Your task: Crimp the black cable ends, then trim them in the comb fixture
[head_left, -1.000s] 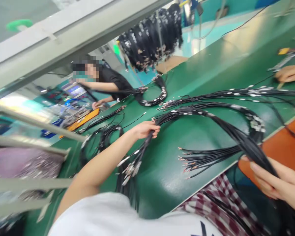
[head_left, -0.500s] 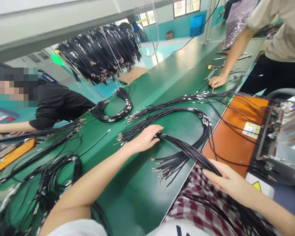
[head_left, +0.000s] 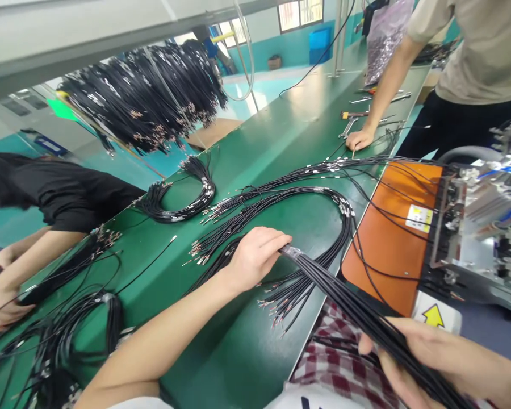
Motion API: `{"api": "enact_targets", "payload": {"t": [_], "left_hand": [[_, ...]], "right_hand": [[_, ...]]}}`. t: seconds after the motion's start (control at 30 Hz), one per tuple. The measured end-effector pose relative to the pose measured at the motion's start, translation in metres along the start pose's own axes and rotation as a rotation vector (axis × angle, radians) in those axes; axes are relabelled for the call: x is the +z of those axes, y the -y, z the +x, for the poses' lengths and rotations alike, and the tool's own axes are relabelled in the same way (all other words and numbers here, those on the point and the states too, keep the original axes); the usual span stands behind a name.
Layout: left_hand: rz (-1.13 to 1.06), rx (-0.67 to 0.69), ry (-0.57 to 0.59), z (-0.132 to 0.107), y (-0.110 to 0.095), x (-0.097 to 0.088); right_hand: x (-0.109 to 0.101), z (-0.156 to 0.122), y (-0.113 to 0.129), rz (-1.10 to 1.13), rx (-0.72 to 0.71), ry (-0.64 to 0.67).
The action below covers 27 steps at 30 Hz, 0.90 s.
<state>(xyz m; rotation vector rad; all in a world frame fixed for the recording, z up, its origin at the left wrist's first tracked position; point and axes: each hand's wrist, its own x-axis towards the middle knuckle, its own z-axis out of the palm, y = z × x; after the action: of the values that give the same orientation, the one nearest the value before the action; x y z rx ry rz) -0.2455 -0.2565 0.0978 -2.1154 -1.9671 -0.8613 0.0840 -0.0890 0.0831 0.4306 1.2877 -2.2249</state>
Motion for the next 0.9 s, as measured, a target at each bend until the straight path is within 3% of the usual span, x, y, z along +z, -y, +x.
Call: {"api": "enact_targets", "payload": {"t": [0.07,0.13,0.2,0.27,0.37,0.5,0.73,0.9], "left_hand": [[0.056,0.073,-0.088,0.000,-0.004,0.004],[0.050,0.070,-0.083,0.003,-0.006,0.003],[-0.007,0.007,0.037,0.010,-0.009,-0.002],[-0.115,-0.062,0.226,0.020,-0.015,-0.011],[-0.338,-0.113,0.427,0.037,-0.023,-0.022],[-0.557,-0.148,0.505,0.055,-0.025,-0.025],[-0.645,-0.220,0.724,0.080,-0.024,-0.028],[-0.622,-0.199,0.777,0.091,-0.029,-0.029]], "right_hand": [[0.004,0.003,-0.001,-0.129,0.008,-0.041],[0.007,0.003,-0.008,-0.401,-0.071,-0.291],[0.012,0.001,-0.019,-0.642,-0.189,-0.564],[0.016,-0.001,-0.030,-0.780,-0.258,-0.696],[0.023,-0.001,-0.036,-0.980,-0.309,-0.759],[0.032,0.000,-0.022,-1.205,-0.398,-0.738],[0.037,-0.005,-0.021,-1.343,-0.419,-0.756],[0.038,-0.009,-0.029,-1.336,-0.397,-0.747]]}}
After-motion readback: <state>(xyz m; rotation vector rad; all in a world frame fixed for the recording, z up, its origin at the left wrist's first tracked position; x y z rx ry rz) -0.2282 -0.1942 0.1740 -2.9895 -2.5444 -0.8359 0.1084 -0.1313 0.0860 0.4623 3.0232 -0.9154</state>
